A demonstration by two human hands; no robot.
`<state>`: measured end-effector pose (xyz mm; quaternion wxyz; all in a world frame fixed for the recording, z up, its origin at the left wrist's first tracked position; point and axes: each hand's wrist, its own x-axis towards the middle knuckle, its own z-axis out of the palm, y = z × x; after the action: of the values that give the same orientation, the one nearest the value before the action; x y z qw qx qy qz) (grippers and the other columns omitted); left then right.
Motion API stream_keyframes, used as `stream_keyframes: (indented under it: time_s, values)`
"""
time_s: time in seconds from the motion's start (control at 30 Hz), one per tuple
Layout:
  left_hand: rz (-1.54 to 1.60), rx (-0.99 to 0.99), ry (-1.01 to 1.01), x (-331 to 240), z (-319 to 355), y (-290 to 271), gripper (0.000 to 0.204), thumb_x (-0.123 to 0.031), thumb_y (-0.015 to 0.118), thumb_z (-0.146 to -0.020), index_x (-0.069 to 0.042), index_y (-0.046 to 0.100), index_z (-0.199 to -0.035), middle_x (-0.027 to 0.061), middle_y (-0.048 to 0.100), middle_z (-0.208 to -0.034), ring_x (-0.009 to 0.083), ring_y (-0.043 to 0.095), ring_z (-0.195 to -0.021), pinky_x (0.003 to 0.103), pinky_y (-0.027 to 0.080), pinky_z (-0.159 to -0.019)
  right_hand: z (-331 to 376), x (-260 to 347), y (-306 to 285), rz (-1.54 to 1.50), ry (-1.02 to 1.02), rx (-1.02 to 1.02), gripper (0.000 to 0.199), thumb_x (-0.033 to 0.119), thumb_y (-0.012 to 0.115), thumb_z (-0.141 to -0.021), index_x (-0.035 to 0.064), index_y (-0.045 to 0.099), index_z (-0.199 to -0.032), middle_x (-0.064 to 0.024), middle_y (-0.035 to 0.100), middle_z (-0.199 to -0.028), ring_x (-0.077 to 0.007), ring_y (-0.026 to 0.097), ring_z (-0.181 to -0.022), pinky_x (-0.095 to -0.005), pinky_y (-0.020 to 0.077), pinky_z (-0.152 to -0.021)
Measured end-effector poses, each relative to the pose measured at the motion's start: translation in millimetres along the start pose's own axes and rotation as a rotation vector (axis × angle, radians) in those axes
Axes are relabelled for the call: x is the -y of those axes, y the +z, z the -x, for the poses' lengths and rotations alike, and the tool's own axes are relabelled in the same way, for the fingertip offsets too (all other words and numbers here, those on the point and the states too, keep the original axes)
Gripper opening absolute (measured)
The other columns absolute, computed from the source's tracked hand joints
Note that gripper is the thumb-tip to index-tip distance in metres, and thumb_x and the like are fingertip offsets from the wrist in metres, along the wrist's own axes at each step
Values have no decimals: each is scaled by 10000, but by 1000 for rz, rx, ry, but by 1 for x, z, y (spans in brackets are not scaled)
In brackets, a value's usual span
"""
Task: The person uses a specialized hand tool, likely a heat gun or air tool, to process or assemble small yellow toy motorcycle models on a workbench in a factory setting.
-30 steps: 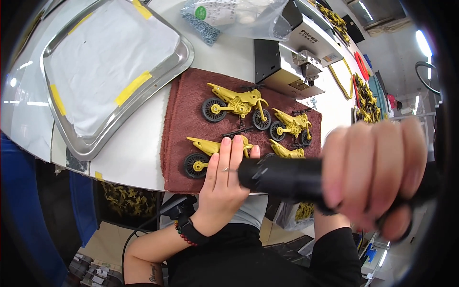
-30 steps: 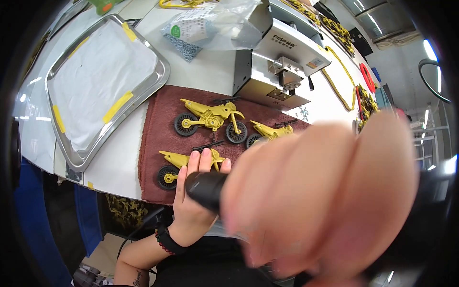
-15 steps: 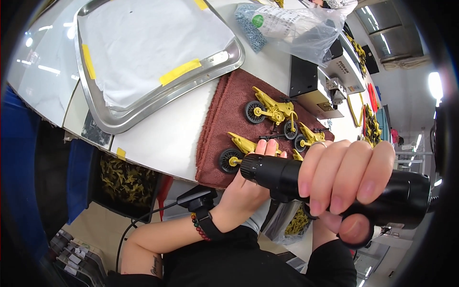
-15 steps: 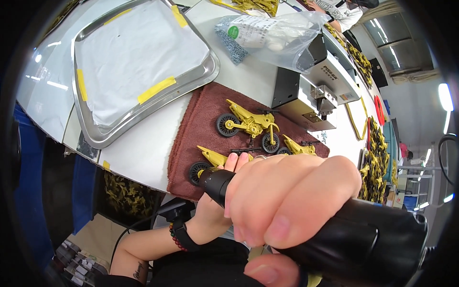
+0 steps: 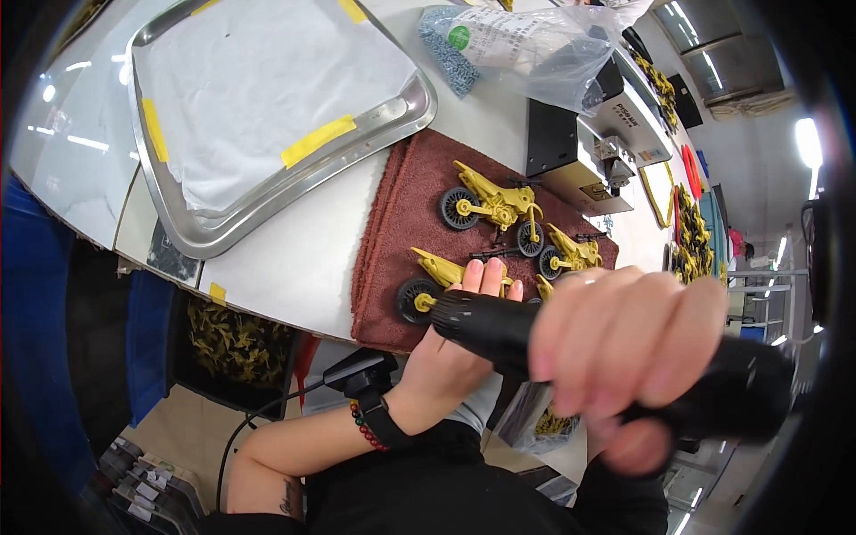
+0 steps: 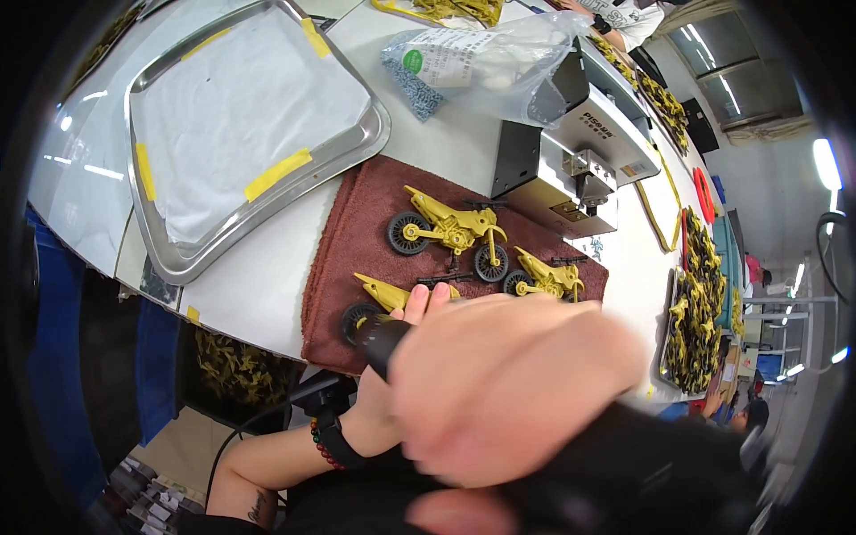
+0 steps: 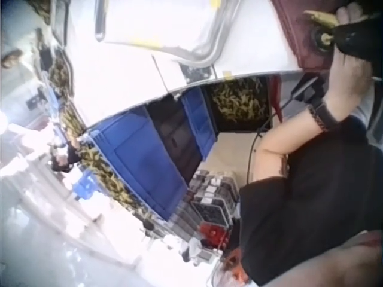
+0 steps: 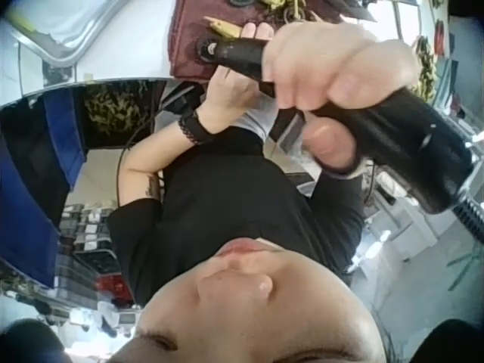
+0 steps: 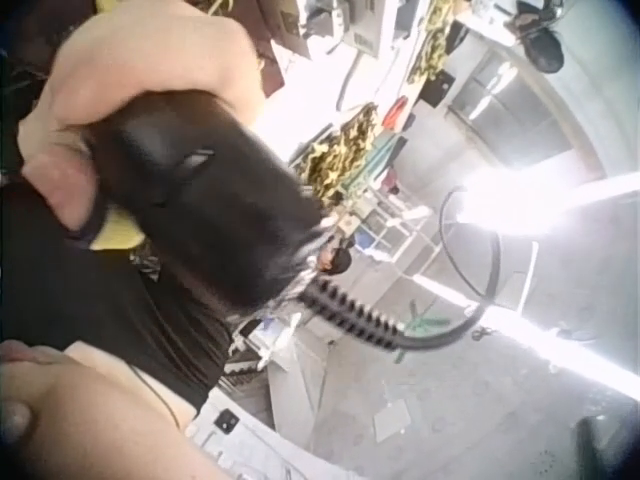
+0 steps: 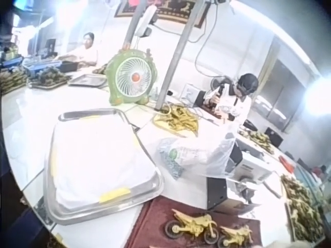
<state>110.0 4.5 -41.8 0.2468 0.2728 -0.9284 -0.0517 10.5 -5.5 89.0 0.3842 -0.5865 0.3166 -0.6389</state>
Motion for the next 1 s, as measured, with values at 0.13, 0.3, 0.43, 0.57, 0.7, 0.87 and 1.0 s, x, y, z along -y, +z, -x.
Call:
stream_keyframes:
  time_s: [0.13,0.3,0.43,0.57,0.7,0.87,1.0]
  values:
    - [20,-62,55,-8,-9,-9,398,-195,475,-875,-124,516,-1264,172,504,-1313,310,506,-1203,386,379,-999,-8,69,-27,-139,-193,-241,282,57,670,-676,89,456,-856,24,492,-687,-102,510,-539,-260,436,-602]
    - [9,-21,33,-4,-6,-10,460,-117,464,-843,-110,491,-1302,201,488,-1316,349,477,-1227,420,370,-1008,-7,111,-87,334,-244,-385,183,100,581,-716,72,488,-871,-24,442,-757,-120,436,-665,-309,335,-699]
    - [30,0,55,-5,-4,-9,551,-93,506,-764,-98,487,-1315,236,447,-1341,383,439,-1252,451,359,-1012,-18,88,-126,420,-281,-508,174,74,588,-745,19,527,-899,-77,498,-713,-188,494,-600,-365,422,-652]
    - [16,2,64,-5,-5,-8,565,-78,502,-749,-92,494,-1314,243,448,-1339,391,443,-1246,458,353,-1014,-19,71,-141,361,-285,-581,144,79,600,-764,36,516,-873,-67,494,-708,-181,496,-585,-360,428,-642]
    - [-11,-16,66,-6,-6,-8,540,-67,491,-757,-92,514,-1296,239,465,-1325,388,460,-1231,455,358,-1005,-23,64,-147,345,-259,-556,168,81,608,-764,38,508,-891,-61,497,-712,-173,494,-586,-354,428,-641]
    - [-20,-7,55,-3,-6,-10,515,-74,487,-775,-101,520,-1288,230,478,-1313,377,476,-1218,446,368,-994,-29,65,-134,287,-131,-505,210,108,592,-782,45,500,-960,-55,490,-720,-167,495,-601,-356,426,-667]
    - [-2,-12,62,-8,-8,-10,501,-98,499,-785,-105,520,-1285,228,483,-1305,373,476,-1219,444,371,-992,-21,64,-89,28,-56,-372,240,127,577,-766,64,441,-953,-27,440,-783,-128,436,-629,-316,358,-668]
